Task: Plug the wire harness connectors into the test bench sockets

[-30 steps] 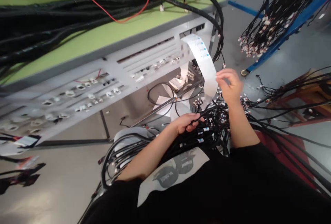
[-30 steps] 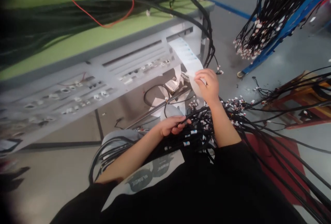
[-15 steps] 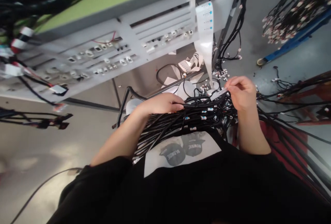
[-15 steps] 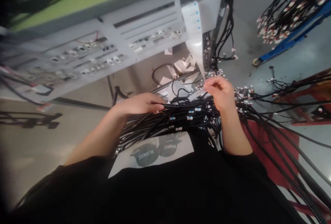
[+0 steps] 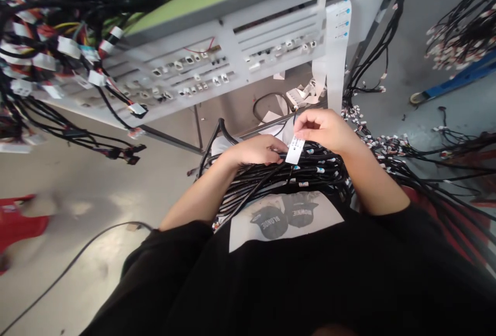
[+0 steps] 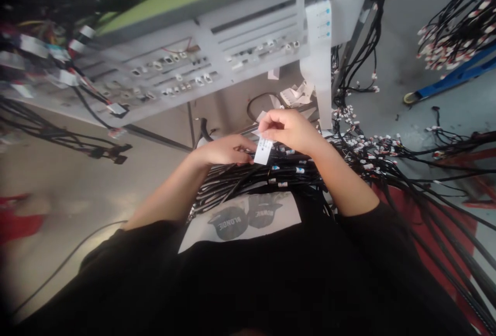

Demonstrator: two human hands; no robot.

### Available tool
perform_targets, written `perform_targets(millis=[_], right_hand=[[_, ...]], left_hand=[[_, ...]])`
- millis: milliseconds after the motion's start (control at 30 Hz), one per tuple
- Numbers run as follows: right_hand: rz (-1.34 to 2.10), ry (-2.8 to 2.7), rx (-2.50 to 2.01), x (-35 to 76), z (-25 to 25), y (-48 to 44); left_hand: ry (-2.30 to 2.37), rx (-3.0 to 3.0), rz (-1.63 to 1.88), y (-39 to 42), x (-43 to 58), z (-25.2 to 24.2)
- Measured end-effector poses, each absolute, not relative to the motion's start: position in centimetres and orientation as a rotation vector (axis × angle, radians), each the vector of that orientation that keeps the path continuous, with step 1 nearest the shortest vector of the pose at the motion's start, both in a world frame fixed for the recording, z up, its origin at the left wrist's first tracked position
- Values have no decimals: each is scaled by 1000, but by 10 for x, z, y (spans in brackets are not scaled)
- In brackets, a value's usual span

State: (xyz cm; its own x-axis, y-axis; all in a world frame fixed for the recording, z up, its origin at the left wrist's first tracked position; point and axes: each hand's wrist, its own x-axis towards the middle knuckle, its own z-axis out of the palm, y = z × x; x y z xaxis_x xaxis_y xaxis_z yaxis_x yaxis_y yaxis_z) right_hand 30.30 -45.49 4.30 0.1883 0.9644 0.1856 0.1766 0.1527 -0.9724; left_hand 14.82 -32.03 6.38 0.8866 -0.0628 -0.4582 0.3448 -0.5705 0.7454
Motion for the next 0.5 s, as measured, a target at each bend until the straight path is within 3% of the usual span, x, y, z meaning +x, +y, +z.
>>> perform_targets(millis=[500], right_hand=[[859, -1455, -1425, 300, 36, -432]], left_hand=[[124, 1832, -516, -309, 143, 47]])
